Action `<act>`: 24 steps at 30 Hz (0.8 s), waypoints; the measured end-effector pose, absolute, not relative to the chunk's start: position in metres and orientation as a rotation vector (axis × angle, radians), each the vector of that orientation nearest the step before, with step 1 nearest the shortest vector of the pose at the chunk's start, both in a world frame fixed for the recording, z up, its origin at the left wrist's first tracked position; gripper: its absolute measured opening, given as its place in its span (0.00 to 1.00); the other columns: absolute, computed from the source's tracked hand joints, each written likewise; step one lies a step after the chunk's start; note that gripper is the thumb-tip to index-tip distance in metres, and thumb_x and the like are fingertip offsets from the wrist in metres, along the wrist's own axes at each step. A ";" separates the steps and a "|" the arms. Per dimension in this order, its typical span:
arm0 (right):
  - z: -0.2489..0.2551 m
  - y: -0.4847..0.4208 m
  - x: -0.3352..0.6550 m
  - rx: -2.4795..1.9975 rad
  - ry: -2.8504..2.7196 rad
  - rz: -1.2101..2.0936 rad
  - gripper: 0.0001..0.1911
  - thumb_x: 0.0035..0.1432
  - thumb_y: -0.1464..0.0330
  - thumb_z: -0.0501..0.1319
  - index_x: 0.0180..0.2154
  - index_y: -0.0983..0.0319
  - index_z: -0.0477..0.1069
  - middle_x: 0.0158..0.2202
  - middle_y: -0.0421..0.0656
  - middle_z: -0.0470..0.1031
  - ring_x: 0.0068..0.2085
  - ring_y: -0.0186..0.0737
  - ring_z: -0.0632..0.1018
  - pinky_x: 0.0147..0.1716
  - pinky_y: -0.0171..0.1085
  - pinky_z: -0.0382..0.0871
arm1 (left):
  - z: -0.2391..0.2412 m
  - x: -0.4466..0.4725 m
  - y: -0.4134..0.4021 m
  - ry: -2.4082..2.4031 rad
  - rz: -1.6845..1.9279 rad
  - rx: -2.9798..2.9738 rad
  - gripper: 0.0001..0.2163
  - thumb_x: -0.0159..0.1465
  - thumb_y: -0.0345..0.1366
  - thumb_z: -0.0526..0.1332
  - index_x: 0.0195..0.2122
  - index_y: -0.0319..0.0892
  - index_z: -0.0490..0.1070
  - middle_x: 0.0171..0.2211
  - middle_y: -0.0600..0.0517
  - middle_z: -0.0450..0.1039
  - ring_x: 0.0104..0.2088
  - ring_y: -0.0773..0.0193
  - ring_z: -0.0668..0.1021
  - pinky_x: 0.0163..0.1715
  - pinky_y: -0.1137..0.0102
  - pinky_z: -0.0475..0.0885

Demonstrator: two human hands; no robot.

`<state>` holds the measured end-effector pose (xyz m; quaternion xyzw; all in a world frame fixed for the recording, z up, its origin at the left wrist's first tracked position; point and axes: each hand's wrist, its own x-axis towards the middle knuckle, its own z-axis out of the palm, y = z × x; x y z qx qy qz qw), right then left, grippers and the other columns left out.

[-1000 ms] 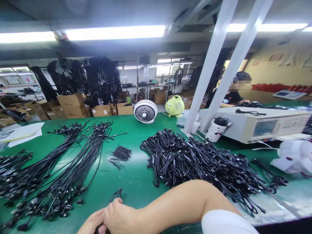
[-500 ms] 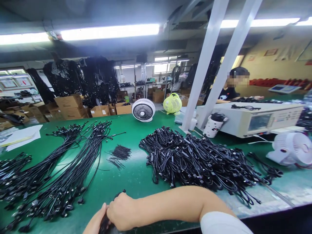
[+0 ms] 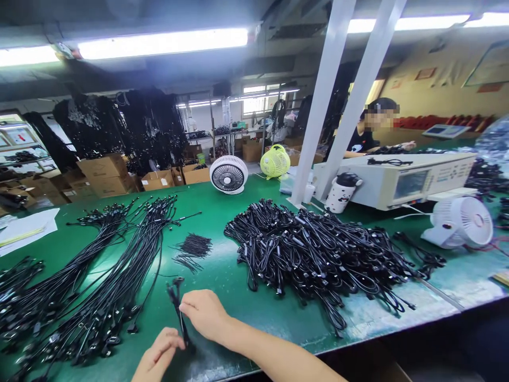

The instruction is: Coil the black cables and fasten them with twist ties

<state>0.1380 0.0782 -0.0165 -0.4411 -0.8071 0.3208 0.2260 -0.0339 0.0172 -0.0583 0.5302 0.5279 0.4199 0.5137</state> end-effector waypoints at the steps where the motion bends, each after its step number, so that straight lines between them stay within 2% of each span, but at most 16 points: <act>1: -0.014 0.073 0.137 -1.179 -2.331 0.781 0.13 0.61 0.69 0.54 0.27 0.63 0.72 0.29 0.39 0.75 0.32 0.33 0.72 0.33 0.32 0.60 | -0.063 -0.032 0.016 1.225 1.004 1.167 0.21 0.51 0.59 0.66 0.26 0.45 0.79 0.30 0.48 0.71 0.34 0.55 0.73 0.45 0.60 0.70; 3: -0.013 0.062 0.133 -1.054 -2.573 0.634 0.11 0.61 0.67 0.55 0.31 0.62 0.75 0.33 0.41 0.78 0.34 0.35 0.74 0.33 0.33 0.60 | -0.069 -0.031 0.014 1.146 1.062 0.852 0.22 0.48 0.59 0.68 0.29 0.43 0.79 0.26 0.50 0.70 0.28 0.59 0.71 0.38 0.62 0.70; 6: -0.013 0.056 0.129 -0.986 -2.725 0.588 0.12 0.63 0.65 0.56 0.34 0.61 0.76 0.37 0.42 0.80 0.36 0.36 0.76 0.32 0.33 0.59 | -0.060 -0.037 0.013 1.094 1.238 0.569 0.22 0.48 0.58 0.69 0.29 0.43 0.79 0.24 0.52 0.68 0.26 0.64 0.68 0.31 0.67 0.68; 9: -0.009 0.068 0.131 -1.143 -2.590 0.672 0.13 0.66 0.65 0.55 0.35 0.62 0.76 0.36 0.41 0.79 0.37 0.35 0.75 0.34 0.32 0.59 | -0.043 -0.040 0.008 1.167 1.322 0.685 0.21 0.53 0.57 0.67 0.30 0.41 0.79 0.23 0.54 0.65 0.25 0.67 0.64 0.27 0.71 0.64; 12: -0.002 0.078 0.134 -1.225 -2.436 0.774 0.14 0.67 0.66 0.55 0.31 0.63 0.74 0.33 0.40 0.77 0.35 0.34 0.72 0.35 0.32 0.57 | -0.036 -0.031 0.000 1.267 1.160 0.952 0.21 0.56 0.56 0.66 0.27 0.39 0.78 0.22 0.53 0.65 0.24 0.67 0.64 0.27 0.71 0.63; 13: 0.000 0.078 0.134 -1.215 -2.399 0.814 0.14 0.67 0.67 0.55 0.30 0.63 0.73 0.31 0.39 0.76 0.34 0.33 0.72 0.35 0.32 0.57 | -0.036 -0.027 -0.003 1.266 1.102 0.999 0.21 0.57 0.55 0.65 0.28 0.40 0.77 0.22 0.52 0.66 0.24 0.66 0.66 0.28 0.70 0.64; 15: 0.002 0.075 0.135 -1.150 -2.346 0.945 0.15 0.67 0.68 0.54 0.27 0.64 0.70 0.28 0.38 0.73 0.33 0.31 0.70 0.34 0.31 0.57 | -0.041 -0.019 -0.006 1.232 1.056 0.964 0.21 0.59 0.56 0.63 0.35 0.40 0.78 0.28 0.49 0.72 0.29 0.62 0.72 0.34 0.68 0.68; 18: 0.000 0.067 0.135 -1.078 -2.321 1.070 0.18 0.68 0.68 0.51 0.26 0.64 0.69 0.27 0.38 0.72 0.32 0.31 0.71 0.34 0.30 0.58 | -0.049 -0.016 -0.007 1.214 1.030 0.869 0.23 0.61 0.54 0.62 0.47 0.40 0.76 0.42 0.45 0.77 0.44 0.56 0.77 0.48 0.64 0.70; 21: -0.010 0.057 0.132 -1.140 -2.453 0.732 0.18 0.70 0.66 0.47 0.36 0.64 0.73 0.34 0.44 0.75 0.36 0.36 0.73 0.36 0.34 0.60 | -0.048 -0.016 -0.004 1.102 1.081 0.745 0.21 0.62 0.46 0.64 0.54 0.45 0.72 0.58 0.46 0.71 0.58 0.53 0.71 0.58 0.62 0.65; 24: -0.024 0.042 0.121 -1.158 -2.547 0.399 0.22 0.70 0.63 0.45 0.52 0.69 0.69 0.42 0.52 0.76 0.42 0.44 0.73 0.40 0.39 0.62 | -0.039 -0.009 0.004 0.987 1.185 0.557 0.23 0.62 0.41 0.63 0.59 0.51 0.68 0.65 0.51 0.63 0.65 0.54 0.64 0.64 0.60 0.59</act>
